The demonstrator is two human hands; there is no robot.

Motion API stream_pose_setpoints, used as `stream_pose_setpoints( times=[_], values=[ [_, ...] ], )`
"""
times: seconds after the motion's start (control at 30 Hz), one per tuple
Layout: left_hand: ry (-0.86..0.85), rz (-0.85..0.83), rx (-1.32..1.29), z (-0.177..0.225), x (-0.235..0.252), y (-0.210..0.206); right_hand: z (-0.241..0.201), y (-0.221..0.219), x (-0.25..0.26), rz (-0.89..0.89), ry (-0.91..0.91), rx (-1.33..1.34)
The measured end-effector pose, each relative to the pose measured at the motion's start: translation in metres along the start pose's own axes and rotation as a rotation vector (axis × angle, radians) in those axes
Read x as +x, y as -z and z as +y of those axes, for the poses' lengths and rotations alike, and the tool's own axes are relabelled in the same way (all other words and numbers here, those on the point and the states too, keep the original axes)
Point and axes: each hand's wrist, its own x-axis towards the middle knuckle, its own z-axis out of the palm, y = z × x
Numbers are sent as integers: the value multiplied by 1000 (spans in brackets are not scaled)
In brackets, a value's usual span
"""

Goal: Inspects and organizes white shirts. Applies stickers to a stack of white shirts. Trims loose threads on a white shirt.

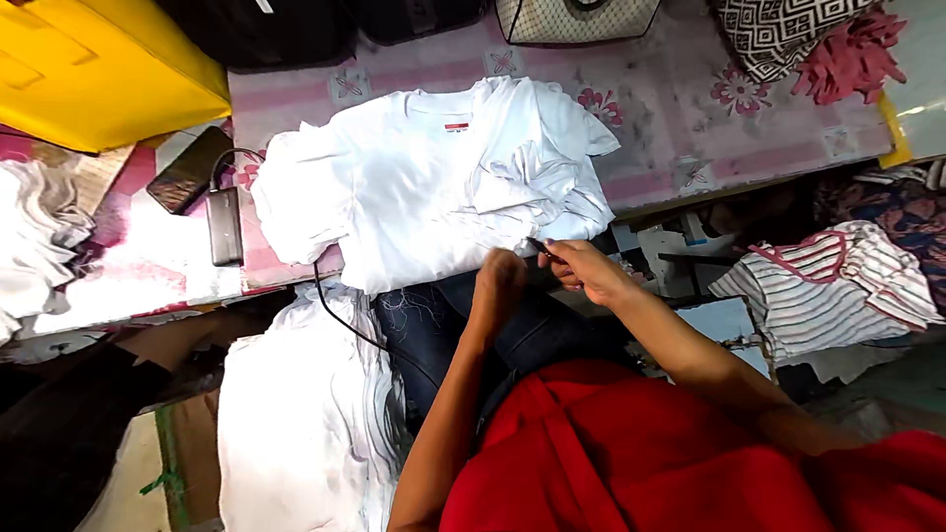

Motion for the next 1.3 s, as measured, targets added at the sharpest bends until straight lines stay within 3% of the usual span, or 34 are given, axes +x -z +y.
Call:
stream_pose_setpoints(
  times=[0.17,0.23,0.27,0.3,0.4,0.47,0.6,0.67,0.77,0.8,0.83,0.9,0.97,1.13,1.23,1.3],
  values=[
    [-29,-643,205,11,-11,-44,0,12,-2,144,321,-109],
    [-9,-819,317,25,-5,-50,-3,12,-1,180,410,-108],
    [29,-803,361,37,-3,-44,-3,14,-2,197,452,-124],
    [58,-683,389,46,-1,-36,-2,17,-1,211,485,-149],
    [2,-3,396,35,9,-13,3,22,6,254,497,-239],
    [21,202,414,18,25,-6,10,16,15,283,493,-324],
    [-82,168,411,-5,27,-18,11,-6,29,377,473,-515],
    [27,-67,344,5,10,-17,6,-7,30,391,457,-553],
    [295,-633,450,34,-2,-12,2,-5,28,375,508,-508],
    [312,-638,466,45,-4,-11,1,-5,26,375,527,-490],
    [279,-488,453,55,-6,-9,-1,-6,25,385,544,-482],
    [109,-18,371,52,-1,-10,-7,-12,23,427,569,-503],
    [15,249,331,41,17,-7,-12,-23,23,467,597,-528],
    [-111,273,481,10,42,8,-13,-28,25,260,684,-601],
    [-16,188,395,-6,30,34,-15,14,23,347,749,-632],
    [76,152,302,-4,18,46,-21,57,23,500,647,-682]
  ],
)
